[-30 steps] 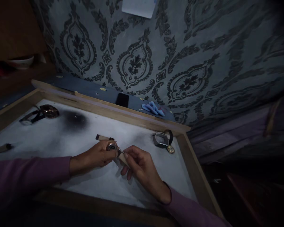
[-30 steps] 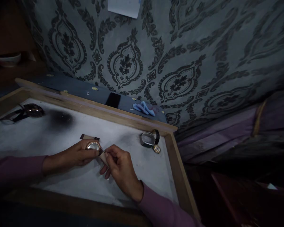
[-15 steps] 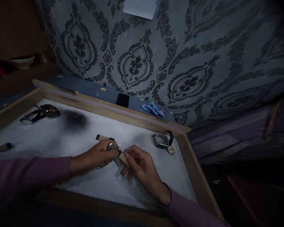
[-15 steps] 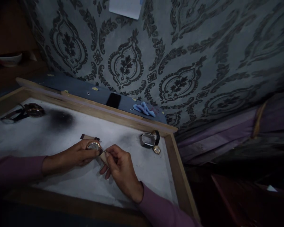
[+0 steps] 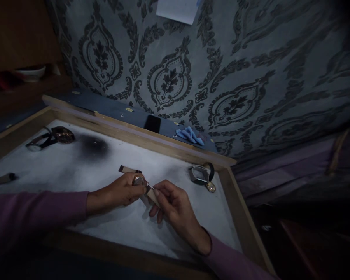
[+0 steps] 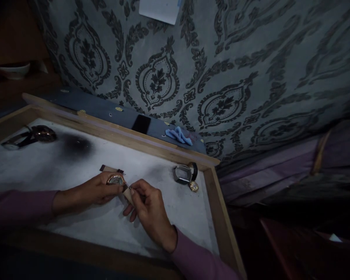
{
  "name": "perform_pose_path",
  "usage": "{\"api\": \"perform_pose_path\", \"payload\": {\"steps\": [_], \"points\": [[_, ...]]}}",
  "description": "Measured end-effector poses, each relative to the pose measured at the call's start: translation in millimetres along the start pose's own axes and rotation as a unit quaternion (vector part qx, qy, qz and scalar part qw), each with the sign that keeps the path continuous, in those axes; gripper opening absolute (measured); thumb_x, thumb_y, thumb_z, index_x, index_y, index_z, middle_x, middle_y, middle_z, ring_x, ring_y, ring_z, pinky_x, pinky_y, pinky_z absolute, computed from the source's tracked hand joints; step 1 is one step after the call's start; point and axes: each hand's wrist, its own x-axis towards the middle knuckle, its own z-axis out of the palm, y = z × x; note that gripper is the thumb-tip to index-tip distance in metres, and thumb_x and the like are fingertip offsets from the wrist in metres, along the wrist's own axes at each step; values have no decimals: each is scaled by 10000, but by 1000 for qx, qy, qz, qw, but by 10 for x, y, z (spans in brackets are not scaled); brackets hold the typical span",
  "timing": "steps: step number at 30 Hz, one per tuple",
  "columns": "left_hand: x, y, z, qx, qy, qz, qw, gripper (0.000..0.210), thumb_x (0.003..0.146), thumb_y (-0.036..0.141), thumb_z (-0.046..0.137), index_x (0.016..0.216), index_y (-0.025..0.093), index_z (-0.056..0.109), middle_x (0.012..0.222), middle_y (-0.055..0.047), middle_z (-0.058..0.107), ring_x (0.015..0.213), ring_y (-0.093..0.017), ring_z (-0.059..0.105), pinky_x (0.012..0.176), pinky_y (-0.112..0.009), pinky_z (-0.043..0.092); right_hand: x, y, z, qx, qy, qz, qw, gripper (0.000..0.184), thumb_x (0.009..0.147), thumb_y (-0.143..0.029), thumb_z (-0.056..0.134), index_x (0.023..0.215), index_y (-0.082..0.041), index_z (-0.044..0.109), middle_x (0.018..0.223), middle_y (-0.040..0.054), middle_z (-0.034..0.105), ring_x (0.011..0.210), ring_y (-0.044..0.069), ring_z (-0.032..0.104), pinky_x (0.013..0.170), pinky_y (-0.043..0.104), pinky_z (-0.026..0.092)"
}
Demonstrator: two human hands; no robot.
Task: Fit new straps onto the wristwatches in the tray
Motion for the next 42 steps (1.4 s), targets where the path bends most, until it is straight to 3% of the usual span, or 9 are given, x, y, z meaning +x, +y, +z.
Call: {"api": "perform_pose_path", "payload": {"steps": [9,15,22,27,42], "points": [[20,-48,-25,18,-4,13,1000,218,778,361,579,696,200,457,437,115,346,371,-51,228,361,-188,172,1,14,-2,-4,-11,0,1000,308,873,-468,577,830,-164,558,550,-20,580,433,109,586,368,178,438],[26,-43,-26,6,-6,7,1000,202,772,342,582,707,201,453,446,119,336,374,-50,216,354,-186,156,2,5,-1,-30,-9,14,999,306,887,-471,552,834,-170,558,505,-28,591,335,65,421,340,171,293],[15,-37,-24,7,-7,11,1000,167,786,309,568,716,187,477,444,117,348,372,-48,220,355,-180,164,27,69,-34,-76,-1,-22,997,296,913,-433,526,915,-153,622,529,-32,557,434,99,492,443,218,351],[21,-29,-17,17,-13,3,1000,195,756,347,585,712,170,515,429,113,360,360,-49,230,352,-187,163,51,54,-25,-36,-14,-1,999,347,893,-470,545,771,-149,597,639,-7,589,438,69,471,438,207,363],[25,-34,-12,17,-13,8,1000,183,779,322,566,689,164,562,427,100,356,358,-51,222,352,-202,145,48,39,-3,-5,-19,1,1000,325,900,-473,551,795,-165,561,705,14,641,431,65,458,430,208,369]]}}
